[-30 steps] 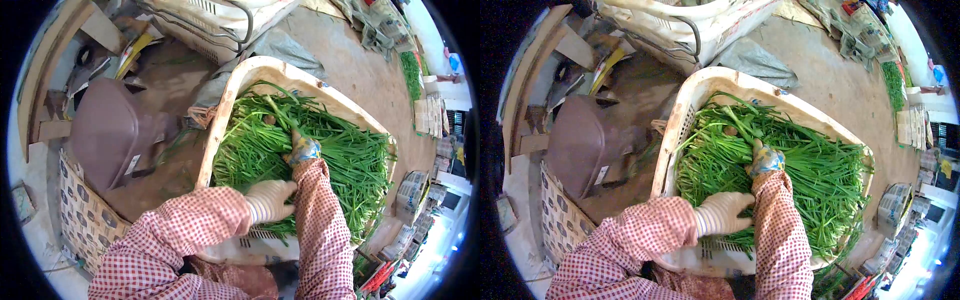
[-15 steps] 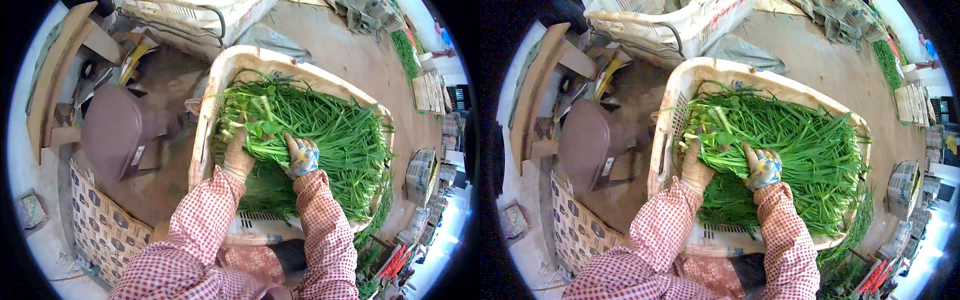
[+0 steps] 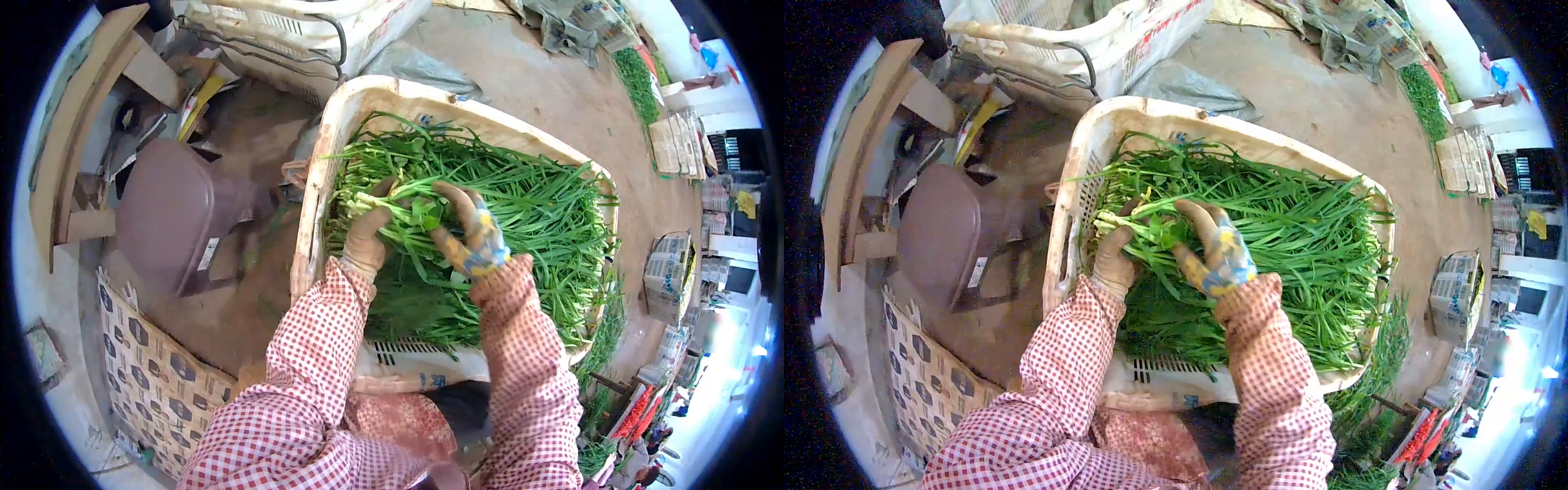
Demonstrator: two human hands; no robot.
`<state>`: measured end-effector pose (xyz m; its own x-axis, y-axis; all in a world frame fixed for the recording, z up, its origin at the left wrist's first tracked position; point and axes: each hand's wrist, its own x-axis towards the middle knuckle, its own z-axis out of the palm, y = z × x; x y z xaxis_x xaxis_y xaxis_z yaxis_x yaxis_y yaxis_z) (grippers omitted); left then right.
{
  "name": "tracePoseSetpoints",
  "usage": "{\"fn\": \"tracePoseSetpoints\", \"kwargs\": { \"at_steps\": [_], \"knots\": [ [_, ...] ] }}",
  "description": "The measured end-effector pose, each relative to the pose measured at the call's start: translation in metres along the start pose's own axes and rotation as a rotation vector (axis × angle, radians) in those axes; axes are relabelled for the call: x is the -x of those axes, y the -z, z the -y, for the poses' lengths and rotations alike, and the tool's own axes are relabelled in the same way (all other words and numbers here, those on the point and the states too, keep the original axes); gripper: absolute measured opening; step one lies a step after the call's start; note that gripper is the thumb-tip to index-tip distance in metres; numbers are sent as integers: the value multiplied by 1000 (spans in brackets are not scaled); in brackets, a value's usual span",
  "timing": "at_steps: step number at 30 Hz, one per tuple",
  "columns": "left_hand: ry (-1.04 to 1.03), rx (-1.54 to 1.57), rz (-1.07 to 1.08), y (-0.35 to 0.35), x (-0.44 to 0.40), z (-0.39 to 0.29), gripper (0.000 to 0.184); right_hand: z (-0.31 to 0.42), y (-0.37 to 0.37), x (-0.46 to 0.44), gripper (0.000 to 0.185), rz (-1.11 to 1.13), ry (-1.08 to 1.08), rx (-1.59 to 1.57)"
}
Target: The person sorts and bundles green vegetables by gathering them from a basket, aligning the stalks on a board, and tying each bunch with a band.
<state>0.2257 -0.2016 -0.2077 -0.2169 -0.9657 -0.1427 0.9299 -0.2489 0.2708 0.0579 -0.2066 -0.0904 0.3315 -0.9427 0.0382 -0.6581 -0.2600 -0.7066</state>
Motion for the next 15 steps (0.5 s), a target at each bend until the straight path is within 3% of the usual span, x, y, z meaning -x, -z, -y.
{"fn": "tracePoseSetpoints", "kwargs": {
  "at_steps": [3, 5, 8, 10, 11, 12, 13, 14, 15],
  "knots": [
    [52, -36, -33, 6, -1, -2, 59, -15, -9, -16, 52, 157, -101, -41],
    [93, -46, 2, 2, 1, -3, 62, -20, -10, -20, 54, 349, -359, -162],
    [136, -140, 44, -1, -2, 0, 71, -5, -1, -24, 57, 421, -398, -55],
    [136, -255, 152, -4, -3, -6, 80, -22, -11, -16, 58, 373, -424, -207],
    [160, -348, 114, -6, -2, -9, 84, -45, -25, -8, 56, 335, -337, -285],
    [177, -432, 71, -6, 1, -11, 82, -57, -30, 3, 54, 278, -263, -354],
    [199, -435, 71, -19, 5, -14, 76, -23, -3, 1, 52, 307, -363, -255],
    [230, -429, 83, -30, 7, -15, 71, -25, -3, 13, 53, 241, -328, -417],
    [222, -501, 142, -23, 4, -13, 64, -20, 1, 20, 53, 202, -337, -322]
  ]
}}
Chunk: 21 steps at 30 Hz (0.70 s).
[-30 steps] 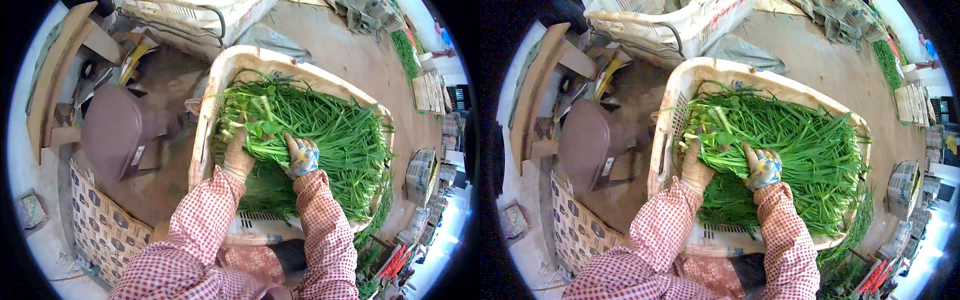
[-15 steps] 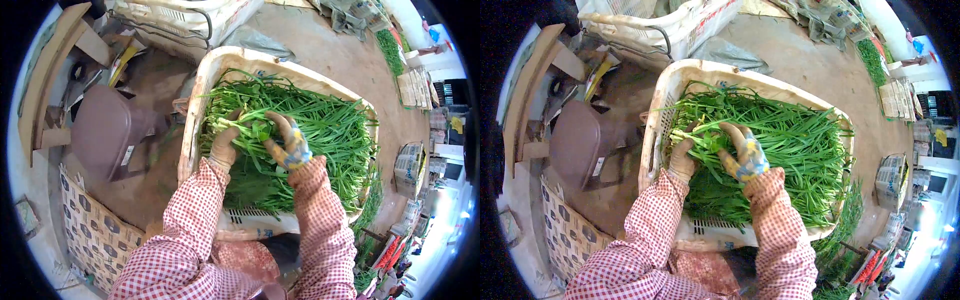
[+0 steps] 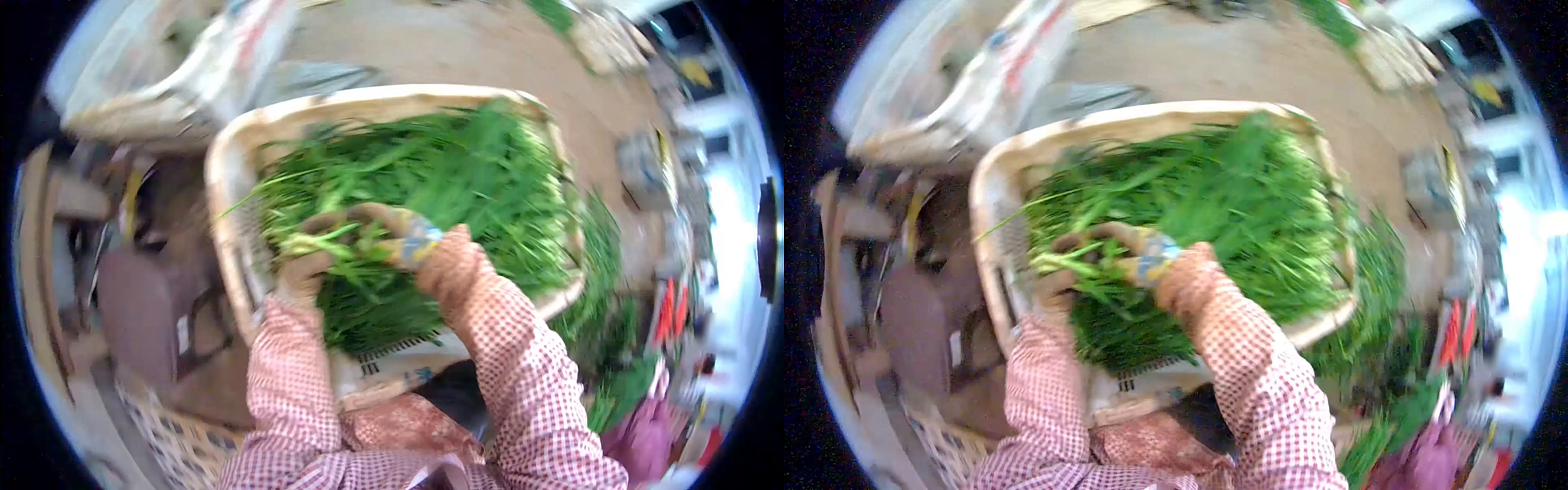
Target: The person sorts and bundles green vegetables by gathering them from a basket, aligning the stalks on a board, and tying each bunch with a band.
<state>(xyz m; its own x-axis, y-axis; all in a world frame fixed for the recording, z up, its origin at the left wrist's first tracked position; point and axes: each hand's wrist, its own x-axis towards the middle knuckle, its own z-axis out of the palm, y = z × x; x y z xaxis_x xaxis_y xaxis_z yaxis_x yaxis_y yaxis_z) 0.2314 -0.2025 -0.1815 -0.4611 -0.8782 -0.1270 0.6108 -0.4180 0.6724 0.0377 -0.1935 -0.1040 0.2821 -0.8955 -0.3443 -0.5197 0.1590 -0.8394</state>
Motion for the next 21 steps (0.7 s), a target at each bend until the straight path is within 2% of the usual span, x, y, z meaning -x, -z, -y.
{"fn": "tracePoseSetpoints", "kwargs": {
  "at_steps": [1, 3, 6, 7, 8, 9, 10, 12, 14, 17, 19, 20, 21],
  "knots": [
    [-31, -73, 34, 9, -1, 2, 58, 3, 1, 9, 54, -54, -14, 85],
    [-43, 28, 21, 16, -4, 5, 50, 15, 9, 28, 58, -45, 59, 267],
    [-110, 2, -16, 13, -6, 7, 46, 15, -3, 39, 49, -170, 11, 416],
    [-141, -20, -2, 16, -6, 7, 43, 7, -10, 35, 46, -210, -212, 322],
    [-171, -94, 110, 45, -12, 17, 47, 4, -13, 36, 43, -245, -432, 220],
    [-188, 16, 55, 34, -8, 17, 45, 16, -6, 46, 43, -262, -431, 221],
    [-173, 47, 50, 24, -6, 11, 44, 39, 4, 64, 43, -166, -391, 276],
    [-155, 80, 52, 15, -4, 9, 42, 39, 3, 101, 46, -159, -112, 599],
    [-175, 121, 36, 19, -6, 11, 39, 51, 14, 134, 50, -247, 150, 687],
    [-138, 152, 8, 20, -3, 9, 31, 95, 71, 190, 45, -360, 398, 711],
    [-193, 140, 5, 11, -2, 9, 28, 97, 136, 216, 37, -683, 591, 1017],
    [-222, 118, 29, 9, -3, 10, 29, 86, 170, 228, 34, -893, 641, 1231],
    [-248, 93, 51, 8, -3, 9, 30, 71, 191, 245, 33, -965, 608, 1392]
  ]
}}
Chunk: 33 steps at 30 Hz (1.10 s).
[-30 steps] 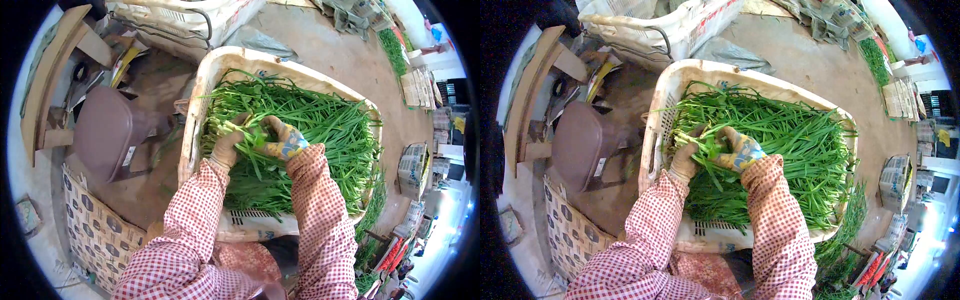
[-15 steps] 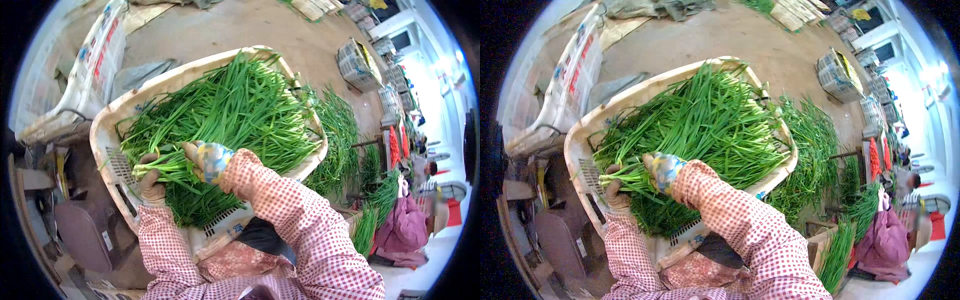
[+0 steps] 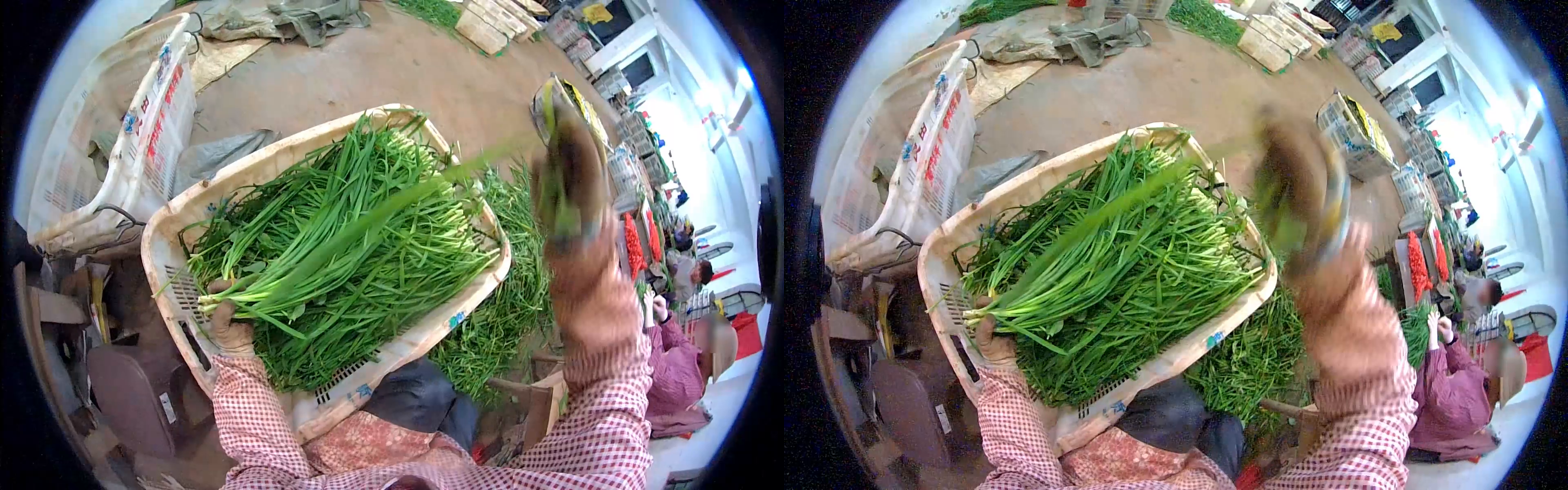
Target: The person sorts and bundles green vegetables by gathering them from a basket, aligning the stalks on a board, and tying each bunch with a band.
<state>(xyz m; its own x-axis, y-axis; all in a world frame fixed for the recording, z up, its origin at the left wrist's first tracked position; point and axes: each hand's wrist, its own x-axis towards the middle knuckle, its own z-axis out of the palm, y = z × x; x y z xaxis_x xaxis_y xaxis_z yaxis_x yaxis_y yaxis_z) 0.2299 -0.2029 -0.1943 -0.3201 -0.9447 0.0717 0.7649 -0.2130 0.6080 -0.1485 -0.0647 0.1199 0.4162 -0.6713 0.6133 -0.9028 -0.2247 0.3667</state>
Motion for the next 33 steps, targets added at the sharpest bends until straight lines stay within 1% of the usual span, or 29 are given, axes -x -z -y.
{"fn": "tracePoseSetpoints", "kwargs": {
  "at_steps": [1, 2, 4, 5, 6, 7, 8, 9, 10, 11, 12, 13, 14, 15, 16, 17, 18, 20, 21, 22, 24, 25, 26, 27, 28, 29, 30, 31, 33],
  "knots": [
    [72, -3, -11, -7, 2, -7, 32, -25, 4, 17, 32, -24, 22, 171],
    [63, -5, -22, -11, 4, -8, 32, -42, 3, 40, 39, 183, -148, 173],
    [13, -120, 63, -15, -1, -13, 31, -71, -22, 80, 52, 584, -478, 157],
    [13, -253, -127, -31, 6, -18, 30, -75, -46, 91, 59, 801, -625, 123],
    [54, -324, -194, -38, 7, -19, 32, -67, -75, 94, 67, 1039, -748, 69],
    [72, -391, -164, -59, 6, -30, 33, -47, -95, 90, 67, 1053, -705, 1],
    [59, -310, -41, -42, 5, -24, 33, -24, -100, 83, 69, 898, -686, -252],
    [31, -274, 19, -36, 2, -20, 34, -8, -107, 75, 73, 732, -669, -486],
    [76, -229, 69, -35, 2, -22, 35, 6, -121, 65, 81, 681, -446, -555],
    [49, -186, 121, -41, 2, -21, 35, 36, -120, 36, 84, 717, -411, -572],
    [25, -135, 174, -42, 1, -20, 35, 64, -122, 7, 89, 705, -354, -687],
    [8, -155, 250, -34, -1, -16, 35, 88, -122, -22, 94, 759, -227, -627],
    [-11, -173, 329, -25, -2, -11, 35, 107, -129, -42, 92, 748, -99, -680],
    [5, -201, 374, -28, -2, -12, 34, 123, -136, -58, 88, 740, -50, -733],
    [72, -106, 425, -43, -2, -19, 31, 137, -152, -68, 86, 699, -26, -776],
    [80, -152, 432, -50, -1, -24, 31, 145, -171, -75, 87, 642, 27, -758],
    [89, -197, 437, -52, 0, -27, 32, 153, -186, -83, 87, 642, 41, -761],
    [80, -242, 442, -51, 3, -26, 34, 170, -211, -95, 87, 684, 231, -573],
    [82, -286, 454, -49, 4, -27, 37, 179, -218, -95, 80, 709, 279, -631],
    [79, -285, 438, -46, 5, -28, 37, 188, -224, -86, 62, 585, 334, -741],
    [198, -317, 410, -41, 8, -28, 41, 191, -231, -79, 47, 563, 375, -797],
    [199, -315, 333, -42, 9, -25, 43, 186, -233, -77, 40, 612, 344, -755],
    [35, -289, 262, -49, 8, -18, 56, 181, -236, -79, 33, 659, 312, -708],
    [45, -69, 166, -54, 7, -12, 65, 176, -232, -96, 26, 917, 222, -601],
    [11, -105, 67, -48, 5, -4, 74, 165, -224, -103, 25, 954, 47, -569],
    [-20, -143, -34, -43, 4, 4, 83, 158, -218, -104, 25, 876, -77, -539],
    [-69, 89, -59, -38, 2, 5, 73, 155, -214, -104, 25, 793, -197, -506],
    [-62, 86, -66, -33, 3, 5, 73, 160, -211, -104, 25, 797, -190, -504],
    [-71, 86, -80, -29, 1, 4, 73, 175, -208, -97, 20, 784, -258, -692]
  ]
}}
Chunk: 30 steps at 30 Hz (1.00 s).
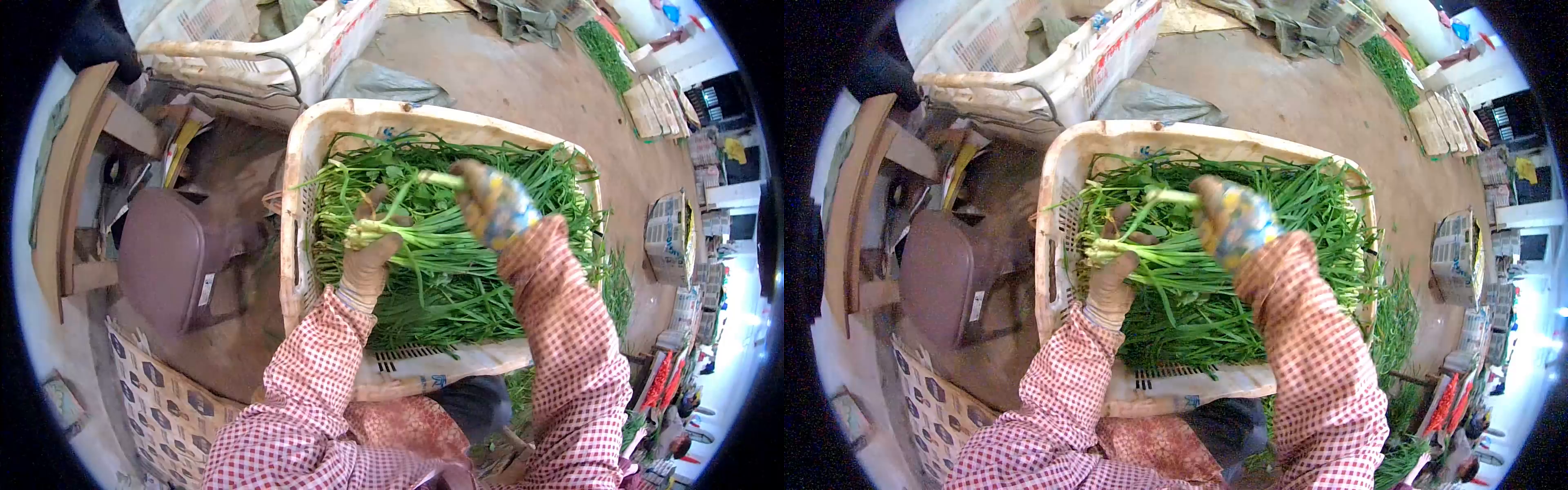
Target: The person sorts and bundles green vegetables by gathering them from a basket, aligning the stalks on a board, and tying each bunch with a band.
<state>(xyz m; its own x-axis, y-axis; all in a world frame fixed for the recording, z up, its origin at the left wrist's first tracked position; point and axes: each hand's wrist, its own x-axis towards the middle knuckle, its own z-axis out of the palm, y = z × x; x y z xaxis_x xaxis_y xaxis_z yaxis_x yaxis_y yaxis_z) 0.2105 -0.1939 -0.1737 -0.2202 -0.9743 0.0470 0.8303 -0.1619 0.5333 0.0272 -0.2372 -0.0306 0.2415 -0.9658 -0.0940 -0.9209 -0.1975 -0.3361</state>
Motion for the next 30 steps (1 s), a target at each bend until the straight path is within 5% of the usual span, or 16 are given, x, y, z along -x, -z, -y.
{"fn": "tracePoseSetpoints", "kwargs": {
  "at_steps": [3, 4, 7, 11, 14, 16, 17, 18, 20, 23, 27, 29, 30],
  "knots": [
    [-102, -60, -17, -7, -1, 12, 94, 32, -30, 27, 31, 149, 41, 85],
    [-224, -792, 124, 1, -1, 6, 96, 39, -37, 36, 33, 119, -2, 36],
    [-107, -429, 101, -21, 7, 5, 52, 40, -52, 55, 46, 42, -76, -37],
    [-17, -391, 216, -44, 23, 2, 37, 39, -13, 89, 66, 72, 63, 179],
    [-52, -371, 128, -64, 29, 10, 35, 31, 0, 116, 72, -99, 97, -191],
    [-148, -376, 4, -92, 39, 18, 40, 41, 2, 127, 72, -178, 112, -327],
    [-38, -296, 68, -107, 45, 19, 59, 43, 0, 133, 72, -205, 115, -374],
    [77, -222, 121, -123, 51, 18, 79, 40, -10, 139, 72, -225, -133, -929],
    [185, -92, 309, -143, 55, 14, 106, 13, -40, 148, 61, -519, -118, -1370],
    [263, -47, 535, -148, 67, 28, 117, 7, -25, 167, 56, -548, -97, -1261],
    [347, -92, 611, -152, 49, 19, 102, -23, -12, 193, 50, -629, -301, -1166],
    [670, -107, 685, -133, 27, 11, 91, -53, -18, 209, 43, -710, -149, -1119],
    [567, -609, 685, -106, 3, 26, 88, -68, -21, 216, 40, -749, -73, -1094]
  ]
}}
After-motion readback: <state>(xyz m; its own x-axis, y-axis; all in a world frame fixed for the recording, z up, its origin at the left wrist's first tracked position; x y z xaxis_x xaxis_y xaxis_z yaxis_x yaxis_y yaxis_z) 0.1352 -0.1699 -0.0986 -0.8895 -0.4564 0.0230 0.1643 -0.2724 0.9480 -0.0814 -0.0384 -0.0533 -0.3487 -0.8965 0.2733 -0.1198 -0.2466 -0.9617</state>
